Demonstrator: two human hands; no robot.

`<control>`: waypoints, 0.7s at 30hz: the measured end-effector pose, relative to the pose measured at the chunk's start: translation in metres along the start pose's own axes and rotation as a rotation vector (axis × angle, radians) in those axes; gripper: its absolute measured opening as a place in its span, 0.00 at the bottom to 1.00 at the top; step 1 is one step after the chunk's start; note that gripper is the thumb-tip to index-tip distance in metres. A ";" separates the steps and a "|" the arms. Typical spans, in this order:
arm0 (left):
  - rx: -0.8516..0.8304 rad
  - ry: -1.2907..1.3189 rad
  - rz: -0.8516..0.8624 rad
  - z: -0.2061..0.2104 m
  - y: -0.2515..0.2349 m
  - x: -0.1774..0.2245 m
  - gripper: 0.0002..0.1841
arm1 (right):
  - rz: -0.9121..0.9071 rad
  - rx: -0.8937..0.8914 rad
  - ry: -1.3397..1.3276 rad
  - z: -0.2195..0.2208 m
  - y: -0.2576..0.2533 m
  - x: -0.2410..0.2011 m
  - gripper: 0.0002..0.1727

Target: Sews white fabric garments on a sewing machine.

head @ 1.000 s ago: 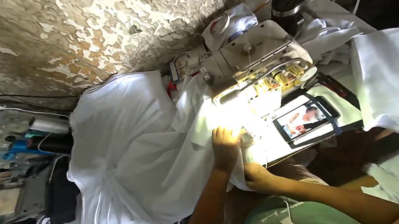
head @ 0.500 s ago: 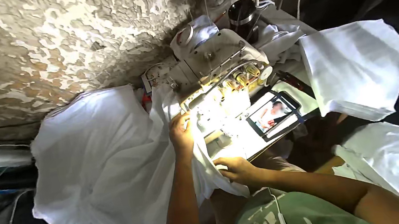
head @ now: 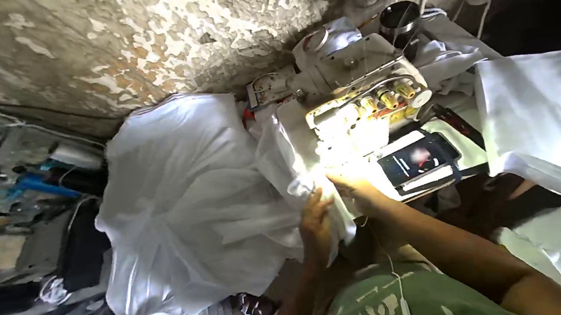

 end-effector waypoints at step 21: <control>-0.858 -0.384 -0.859 -0.068 0.141 -0.006 0.23 | -0.701 -0.598 0.208 0.055 0.065 -0.112 0.15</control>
Point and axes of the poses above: each hand's wrist, its own y-axis away from the middle knuckle, its own z-axis out of the palm, x = y × z, the point moved 5 cm from there along -y, towards the middle knuckle, and after that the axes turned 7 degrees about x, right-handed, at the moved point
